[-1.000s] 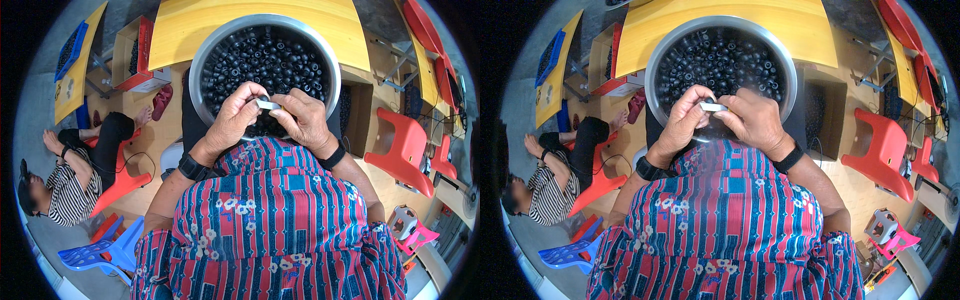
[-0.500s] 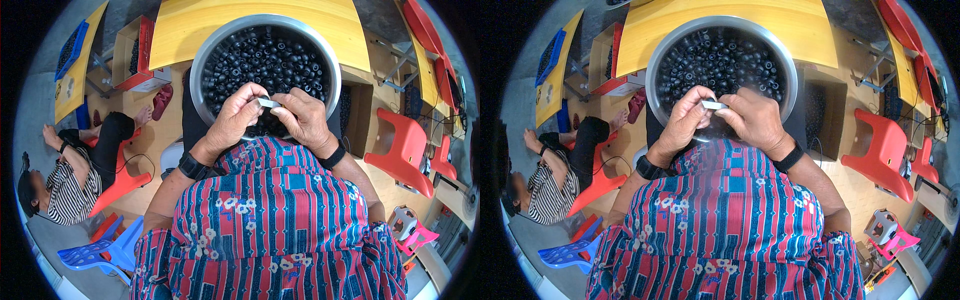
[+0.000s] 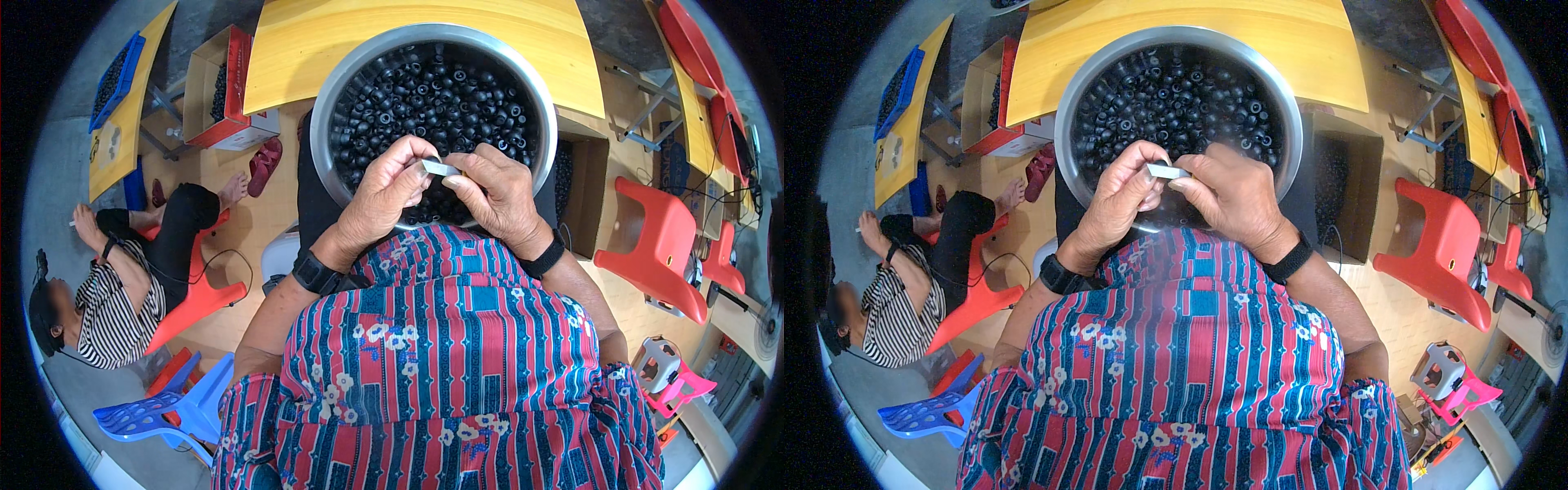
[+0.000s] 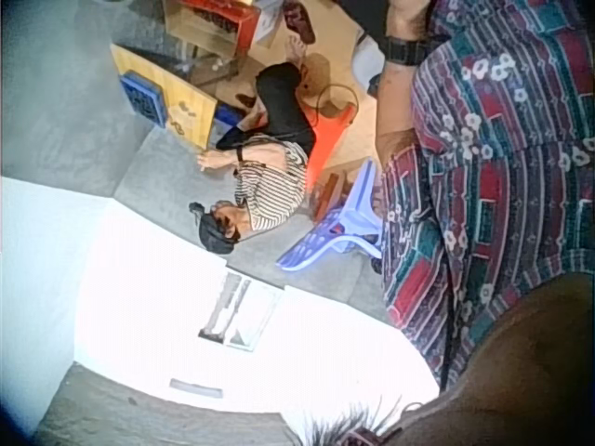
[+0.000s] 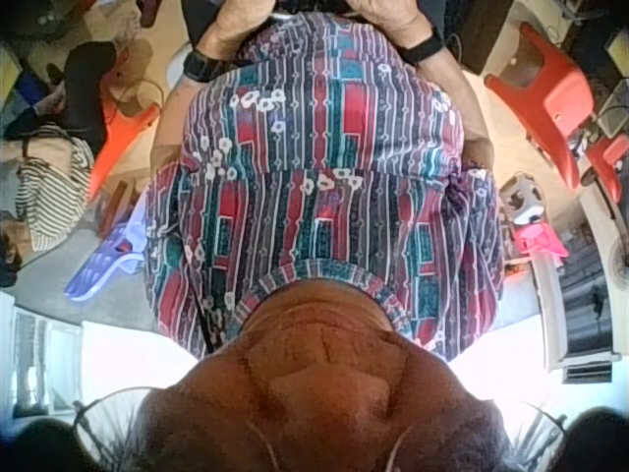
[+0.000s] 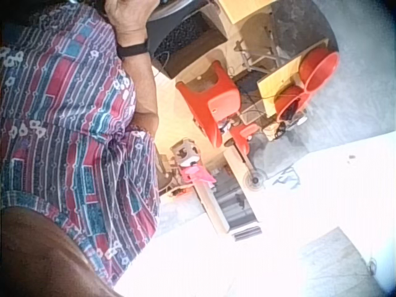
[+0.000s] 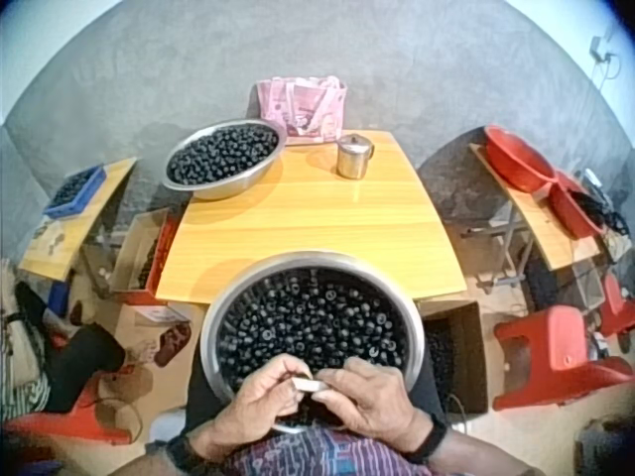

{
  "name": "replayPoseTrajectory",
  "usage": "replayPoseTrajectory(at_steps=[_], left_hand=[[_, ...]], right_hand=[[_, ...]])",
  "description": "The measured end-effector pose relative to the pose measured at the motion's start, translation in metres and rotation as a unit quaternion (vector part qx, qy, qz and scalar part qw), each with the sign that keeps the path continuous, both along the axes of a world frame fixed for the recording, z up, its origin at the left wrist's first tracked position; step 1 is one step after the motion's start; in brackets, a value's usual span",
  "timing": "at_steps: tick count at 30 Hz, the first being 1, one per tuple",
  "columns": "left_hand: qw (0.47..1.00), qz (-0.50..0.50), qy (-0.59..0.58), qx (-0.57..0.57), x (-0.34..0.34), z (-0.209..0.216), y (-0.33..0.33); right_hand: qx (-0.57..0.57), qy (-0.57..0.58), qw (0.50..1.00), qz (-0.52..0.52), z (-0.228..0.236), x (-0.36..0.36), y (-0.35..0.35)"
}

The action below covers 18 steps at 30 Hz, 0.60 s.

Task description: Cleaning and scraping small round black objects in a metal bowl.

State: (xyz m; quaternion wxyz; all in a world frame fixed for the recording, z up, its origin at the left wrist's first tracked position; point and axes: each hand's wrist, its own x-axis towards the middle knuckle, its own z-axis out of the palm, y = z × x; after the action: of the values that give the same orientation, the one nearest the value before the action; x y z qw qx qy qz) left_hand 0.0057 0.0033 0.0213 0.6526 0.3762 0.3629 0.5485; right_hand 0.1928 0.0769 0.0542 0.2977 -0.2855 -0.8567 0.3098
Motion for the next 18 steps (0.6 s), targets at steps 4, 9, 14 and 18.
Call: replayPoseTrajectory(at_steps=[4,9,14,18], left_hand=[[1.0,0.0,0.006,0.006,0.0002,0.0006,0.0005],[1.0,0.008,0.005,0.002,-0.0029,-0.0032,0.0008],[1.0,-0.017,0.005,-0.017,-0.0048,0.0038,0.0008],[1.0,-0.008,-0.004,-0.017,-0.002,0.0033,0.0011]], right_hand=[[0.01,-0.008,1.0,0.004,0.0008,-0.0003,-0.0011],[-0.021,-0.003,1.0,-0.005,-0.0008,-0.0043,-0.0013],[-0.073,0.038,0.997,0.006,-0.0058,-0.0031,0.002],[-0.09,0.087,0.992,-0.016,-0.0082,-0.0031,0.0042]])
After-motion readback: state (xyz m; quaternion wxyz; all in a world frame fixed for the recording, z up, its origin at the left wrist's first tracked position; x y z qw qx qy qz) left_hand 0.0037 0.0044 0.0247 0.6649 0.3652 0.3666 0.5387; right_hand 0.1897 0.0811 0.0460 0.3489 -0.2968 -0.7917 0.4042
